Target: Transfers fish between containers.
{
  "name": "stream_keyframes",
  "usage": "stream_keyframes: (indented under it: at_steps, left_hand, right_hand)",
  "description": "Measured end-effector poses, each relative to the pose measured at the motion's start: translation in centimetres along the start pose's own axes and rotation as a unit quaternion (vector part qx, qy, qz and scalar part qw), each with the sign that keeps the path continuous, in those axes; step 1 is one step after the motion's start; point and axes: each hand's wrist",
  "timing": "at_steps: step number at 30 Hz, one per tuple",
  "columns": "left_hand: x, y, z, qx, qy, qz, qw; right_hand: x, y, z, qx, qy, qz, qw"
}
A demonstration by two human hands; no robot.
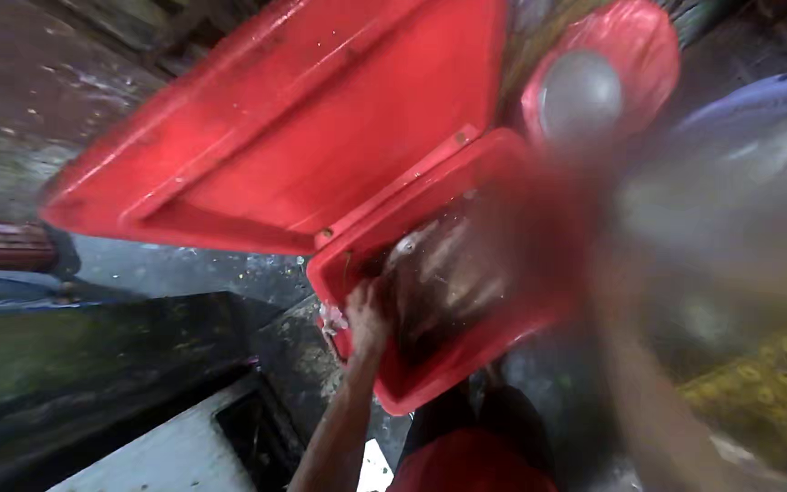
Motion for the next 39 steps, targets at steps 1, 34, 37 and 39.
stream_keyframes:
  at_steps: [1, 34, 37, 39]
  left_hand:
    - [1.5, -0.6, -1.0, -0.018, 0.038, 0.056, 0.998]
    - [17.0, -5.4, -5.5, -0.182, 0.044, 0.369, 0.91]
    - [17.7, -6.7, -8.0, -0.17, 0.038, 0.336, 0.925]
    - [18.7, -7.4, -8.5, -0.181, 0.076, 0.29, 0.937]
  right_hand:
    - [1.2, 1.1, 0.7, -0.003, 0.028, -0.008, 1.0]
    - [5.0, 0.4, 0.9, 0.043, 0.172, 0.038, 0.983]
    - [5.0, 0.4, 0.8, 0.042, 0.171, 0.038, 0.984]
    - [4.8, 0.6, 0.8, 0.045, 0.167, 0.049, 0.984]
Point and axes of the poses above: each hand's wrist, its own y-axis away from the middle knuckle, its own x-axis out of the palm, z = x × y, and after that the axes turned 12 degrees about y, right-handed
